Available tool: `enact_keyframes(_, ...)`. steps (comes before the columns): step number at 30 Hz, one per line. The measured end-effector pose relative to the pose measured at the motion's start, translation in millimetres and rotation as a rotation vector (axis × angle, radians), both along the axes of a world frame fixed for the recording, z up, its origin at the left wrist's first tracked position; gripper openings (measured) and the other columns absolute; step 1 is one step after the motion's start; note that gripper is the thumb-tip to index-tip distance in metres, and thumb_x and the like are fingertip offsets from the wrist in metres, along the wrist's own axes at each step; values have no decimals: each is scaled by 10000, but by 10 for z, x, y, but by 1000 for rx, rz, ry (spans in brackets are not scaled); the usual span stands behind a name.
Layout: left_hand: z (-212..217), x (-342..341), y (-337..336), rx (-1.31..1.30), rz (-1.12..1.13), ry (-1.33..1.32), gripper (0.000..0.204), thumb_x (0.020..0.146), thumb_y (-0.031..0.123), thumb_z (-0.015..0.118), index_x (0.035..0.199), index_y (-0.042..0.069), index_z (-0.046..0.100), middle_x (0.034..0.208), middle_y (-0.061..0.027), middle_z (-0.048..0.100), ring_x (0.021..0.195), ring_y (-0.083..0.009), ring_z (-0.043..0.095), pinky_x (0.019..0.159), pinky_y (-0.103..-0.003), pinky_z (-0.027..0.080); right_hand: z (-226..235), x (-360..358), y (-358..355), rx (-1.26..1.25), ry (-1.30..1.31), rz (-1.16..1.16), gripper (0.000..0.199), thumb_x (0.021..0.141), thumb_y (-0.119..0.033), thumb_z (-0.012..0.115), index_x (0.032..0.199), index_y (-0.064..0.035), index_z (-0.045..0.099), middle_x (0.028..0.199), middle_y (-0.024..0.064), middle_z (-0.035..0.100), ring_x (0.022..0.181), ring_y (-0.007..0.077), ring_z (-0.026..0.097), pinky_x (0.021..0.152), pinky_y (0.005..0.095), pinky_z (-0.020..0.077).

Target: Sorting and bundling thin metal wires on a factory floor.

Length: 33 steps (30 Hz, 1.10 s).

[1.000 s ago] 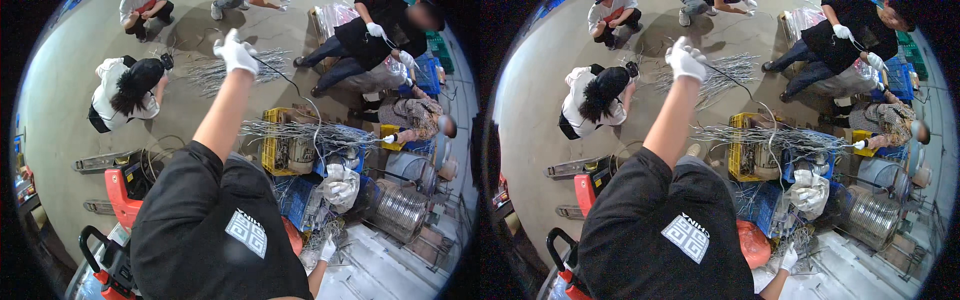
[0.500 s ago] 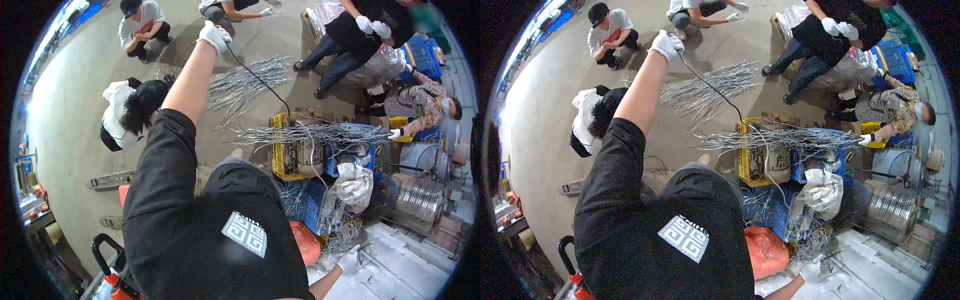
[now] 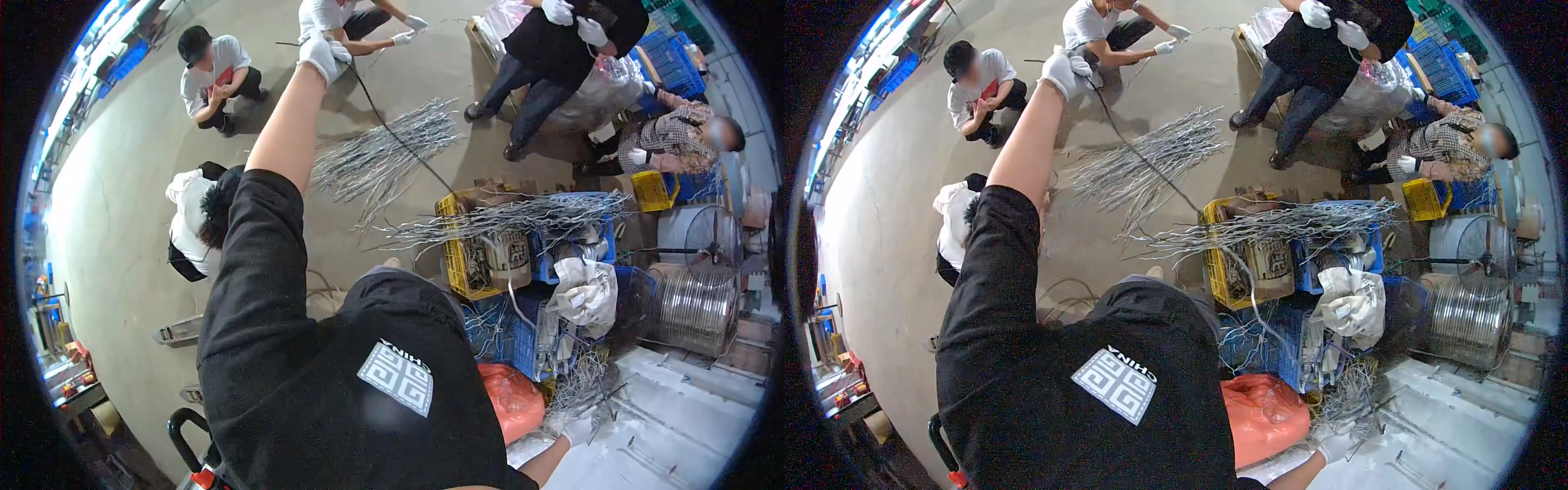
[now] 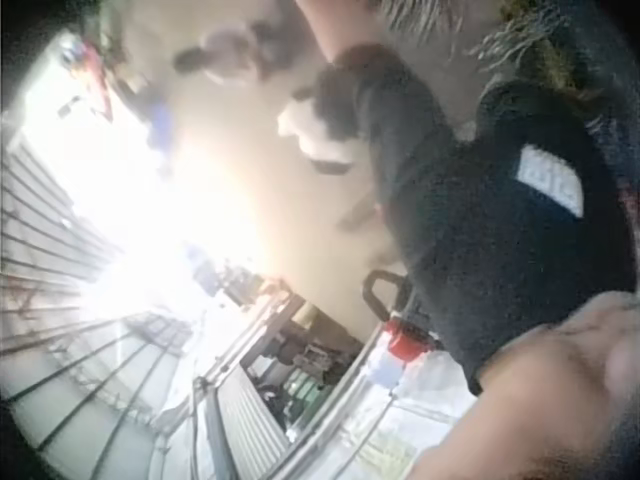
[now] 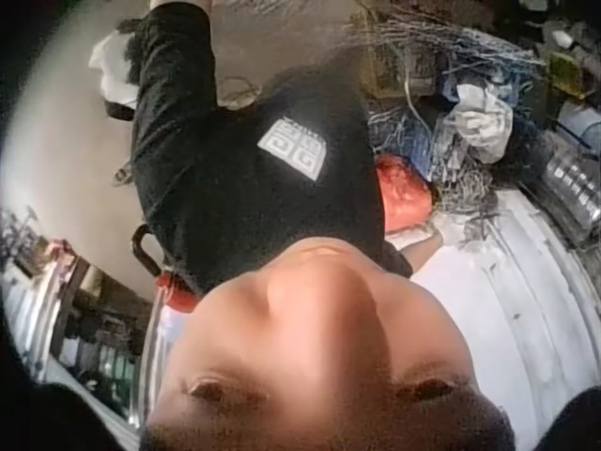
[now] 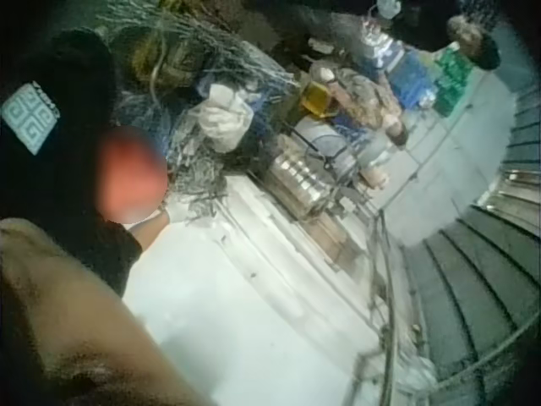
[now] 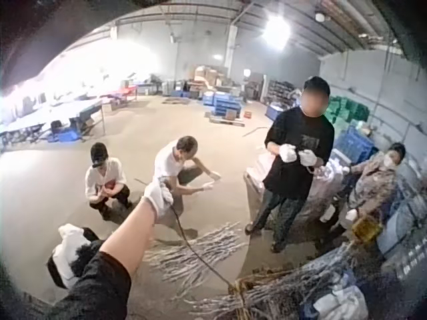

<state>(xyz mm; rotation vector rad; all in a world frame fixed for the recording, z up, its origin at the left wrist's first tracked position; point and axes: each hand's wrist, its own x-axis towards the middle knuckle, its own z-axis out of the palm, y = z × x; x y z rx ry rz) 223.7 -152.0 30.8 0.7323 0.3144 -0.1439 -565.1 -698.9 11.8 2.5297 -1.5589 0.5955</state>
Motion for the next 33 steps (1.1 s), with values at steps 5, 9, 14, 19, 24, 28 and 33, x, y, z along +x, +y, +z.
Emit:
enact_keyframes(5,11,-83,176,-10,-131,-54,441,947,473,298,653,158,393,474,41,305,383,-92,256,357,-248,201,17,-10,54,-12,-26,17,478,924,-434,366,1078,-22,554,990,160,590,857,319,546,768,354,408)
enact_keyframes(9,38,-59,255,160,-264,-81,409,950,423,278,660,157,391,494,32,309,398,-102,265,370,-244,202,87,-162,-231,5,-31,-19,467,923,-412,393,1122,-12,527,1061,161,578,927,309,545,826,342,407)
enact_keyframes(14,14,289,501,255,-188,58,307,915,324,280,677,150,363,543,19,302,425,-110,239,374,-256,177,252,-301,-465,105,50,-106,469,923,-399,413,1159,-5,505,1132,162,567,999,301,539,893,330,399)
enact_keyframes(19,27,530,954,301,-311,159,365,926,337,279,607,162,310,516,35,259,415,-101,216,370,-258,177,340,-309,-477,156,188,-173,476,925,-419,376,1128,-18,531,1100,162,579,971,313,540,871,343,399)
enact_keyframes(24,-10,416,1002,145,-318,186,280,863,252,308,594,177,316,492,42,289,362,-99,202,323,-245,143,336,-121,-361,107,281,-194,498,928,-439,326,1087,-34,567,1046,161,597,922,328,548,823,364,411)
enact_keyframes(28,74,349,1124,230,-59,184,304,864,309,333,591,176,306,489,41,281,374,-99,204,339,-250,168,205,202,-209,75,352,-177,527,930,-455,287,1055,-47,596,1004,160,612,882,340,554,784,381,421)
enact_keyframes(33,93,235,1115,218,-97,114,274,854,304,356,621,162,330,508,30,304,403,-110,236,379,-259,211,275,85,-127,28,436,-134,576,933,-475,238,1015,-64,632,951,160,630,833,354,562,736,401,433)
